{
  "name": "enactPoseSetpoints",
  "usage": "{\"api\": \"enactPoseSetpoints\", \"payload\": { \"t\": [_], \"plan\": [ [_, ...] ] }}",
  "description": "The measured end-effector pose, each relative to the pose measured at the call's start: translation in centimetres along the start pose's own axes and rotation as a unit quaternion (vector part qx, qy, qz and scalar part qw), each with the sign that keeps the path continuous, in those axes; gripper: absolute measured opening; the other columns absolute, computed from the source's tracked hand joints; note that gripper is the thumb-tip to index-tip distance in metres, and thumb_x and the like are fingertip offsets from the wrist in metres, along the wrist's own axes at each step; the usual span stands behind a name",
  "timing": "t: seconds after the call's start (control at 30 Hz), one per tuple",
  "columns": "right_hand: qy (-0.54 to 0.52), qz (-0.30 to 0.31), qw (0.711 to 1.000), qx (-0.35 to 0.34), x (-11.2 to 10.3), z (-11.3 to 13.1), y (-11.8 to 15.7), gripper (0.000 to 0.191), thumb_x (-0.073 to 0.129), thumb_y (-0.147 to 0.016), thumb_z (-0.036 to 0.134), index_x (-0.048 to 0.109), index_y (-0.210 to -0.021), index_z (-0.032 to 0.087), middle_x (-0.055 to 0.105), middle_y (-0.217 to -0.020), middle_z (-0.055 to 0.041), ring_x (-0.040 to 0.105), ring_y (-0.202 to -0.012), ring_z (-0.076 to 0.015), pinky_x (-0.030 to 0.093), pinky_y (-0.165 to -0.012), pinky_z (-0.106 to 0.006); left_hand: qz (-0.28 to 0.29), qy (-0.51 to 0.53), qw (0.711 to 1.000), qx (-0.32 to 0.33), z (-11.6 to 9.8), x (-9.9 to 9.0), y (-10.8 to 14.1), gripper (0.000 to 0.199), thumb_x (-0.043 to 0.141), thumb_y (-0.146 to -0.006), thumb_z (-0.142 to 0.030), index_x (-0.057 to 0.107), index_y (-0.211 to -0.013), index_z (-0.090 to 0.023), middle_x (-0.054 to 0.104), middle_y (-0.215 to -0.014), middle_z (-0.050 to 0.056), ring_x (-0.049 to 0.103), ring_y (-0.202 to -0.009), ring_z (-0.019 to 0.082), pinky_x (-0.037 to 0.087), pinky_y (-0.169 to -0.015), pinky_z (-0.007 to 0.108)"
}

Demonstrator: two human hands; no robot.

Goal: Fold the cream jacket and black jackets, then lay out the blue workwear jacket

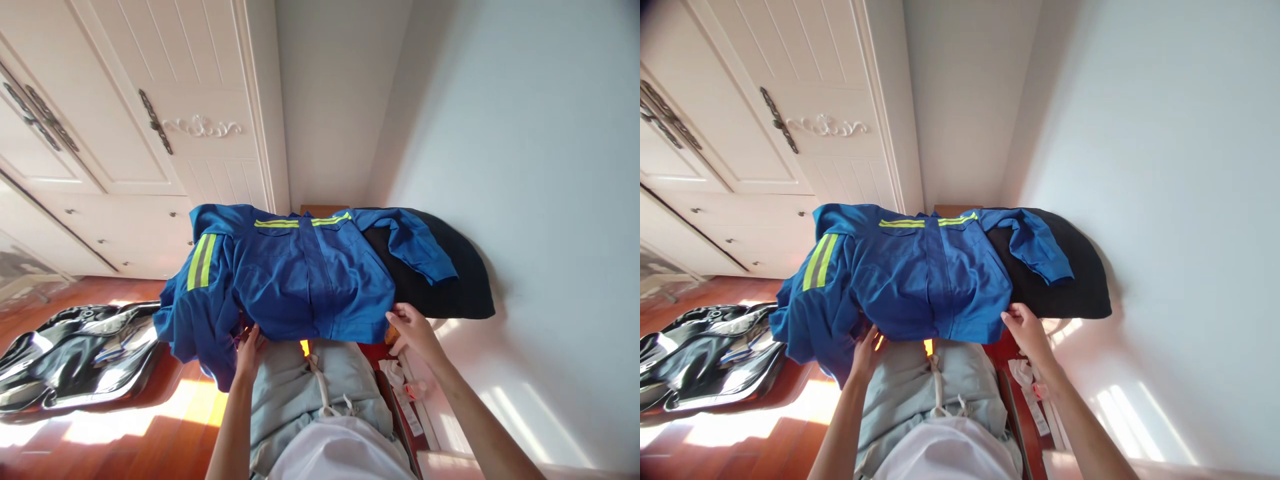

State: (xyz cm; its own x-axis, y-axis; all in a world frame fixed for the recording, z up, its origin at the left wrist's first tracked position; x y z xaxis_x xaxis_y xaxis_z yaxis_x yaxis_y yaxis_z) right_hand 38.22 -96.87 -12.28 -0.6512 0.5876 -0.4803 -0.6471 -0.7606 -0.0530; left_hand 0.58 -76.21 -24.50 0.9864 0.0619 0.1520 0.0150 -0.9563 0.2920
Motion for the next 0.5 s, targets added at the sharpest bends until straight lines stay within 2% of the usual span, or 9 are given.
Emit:
{"api": "enactPoseSetpoints", "payload": {
  "t": [0.13,0.23,0.3,0.37,0.43,0.5],
  "plan": [
    [0.059,0.051,0.996,0.034,1.6,-1.5,1.5,0.037,0.066,-0.076,0.056,0.062,-0.089,0.022,0.075,-0.092,-0.0114,0.071,-0.089,-0.0298,0.054,-0.084,-0.045,0.014,0.093,0.995,-0.037,1.7,0.3,0.0,0.032,0.072,-0.07,-0.046,0.061,-0.085,-0.021,0.07,-0.083,0.003,0.07,-0.084,0.02,0.058,-0.073,0.031],
    [-0.023,0.113,0.982,0.149,3.8,-3.4,3.2,0.047,0.063,-0.077,0.065,0.061,-0.092,0.02,0.074,-0.104,-0.0173,0.071,-0.1,-0.0331,0.057,-0.082,-0.048,0.023,0.162,0.985,-0.057,2.1,-0.2,0.0,0.021,0.071,-0.075,-0.039,0.061,-0.085,-0.023,0.071,-0.083,0.001,0.071,-0.091,0.019,0.058,-0.082,0.032],
    [-0.125,0.184,0.949,0.222,6.3,-4.6,4.8,0.053,0.058,-0.081,0.069,0.061,-0.099,0.018,0.071,-0.115,-0.0205,0.069,-0.107,-0.0334,0.057,-0.083,-0.049,0.028,0.225,0.972,-0.067,2.3,-0.7,0.3,0.018,0.072,-0.077,-0.036,0.062,-0.086,-0.025,0.073,-0.086,0.001,0.07,-0.098,0.02,0.059,-0.086,0.033],
    [-0.234,0.229,0.915,0.236,9.5,-5.3,6.2,0.054,0.055,-0.085,0.067,0.06,-0.109,0.018,0.066,-0.126,-0.0212,0.065,-0.116,-0.0317,0.055,-0.092,-0.05,0.039,0.278,0.957,-0.073,2.6,-1.0,0.7,0.019,0.072,-0.078,-0.039,0.063,-0.09,-0.027,0.075,-0.093,0.0,0.069,-0.105,0.021,0.059,-0.088,0.036],
    [-0.324,0.221,0.895,0.215,12.8,-5.4,6.7,0.05,0.053,-0.089,0.061,0.058,-0.115,0.019,0.062,-0.133,-0.0197,0.062,-0.122,-0.0292,0.05,-0.101,-0.052,0.06,0.308,0.946,-0.086,3.0,-1.0,1.4,0.022,0.071,-0.081,-0.041,0.064,-0.097,-0.028,0.075,-0.099,0.001,0.069,-0.106,0.022,0.06,-0.086,0.036],
    [-0.383,0.176,0.885,0.199,15.6,-5.2,6.5,0.044,0.051,-0.091,0.058,0.058,-0.114,0.021,0.061,-0.135,-0.0163,0.061,-0.124,-0.0273,0.047,-0.104,-0.053,0.084,0.332,0.933,-0.113,3.5,-0.8,2.1,0.023,0.07,-0.083,-0.038,0.065,-0.104,-0.029,0.075,-0.101,0.001,0.07,-0.1,0.02,0.06,-0.08,0.033]
  ]
}}
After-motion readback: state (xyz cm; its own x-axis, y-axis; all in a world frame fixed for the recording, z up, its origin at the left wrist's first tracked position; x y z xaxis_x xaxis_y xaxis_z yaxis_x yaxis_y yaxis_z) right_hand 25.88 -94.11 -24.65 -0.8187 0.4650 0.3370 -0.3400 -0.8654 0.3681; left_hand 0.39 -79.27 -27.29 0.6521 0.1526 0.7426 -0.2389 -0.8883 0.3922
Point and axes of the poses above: each hand's wrist, its own y-axis away from the middle knuckle, its own x-axis out of the palm, z = x × y, the point moved 4 cm from there along -y, towards the middle knuckle
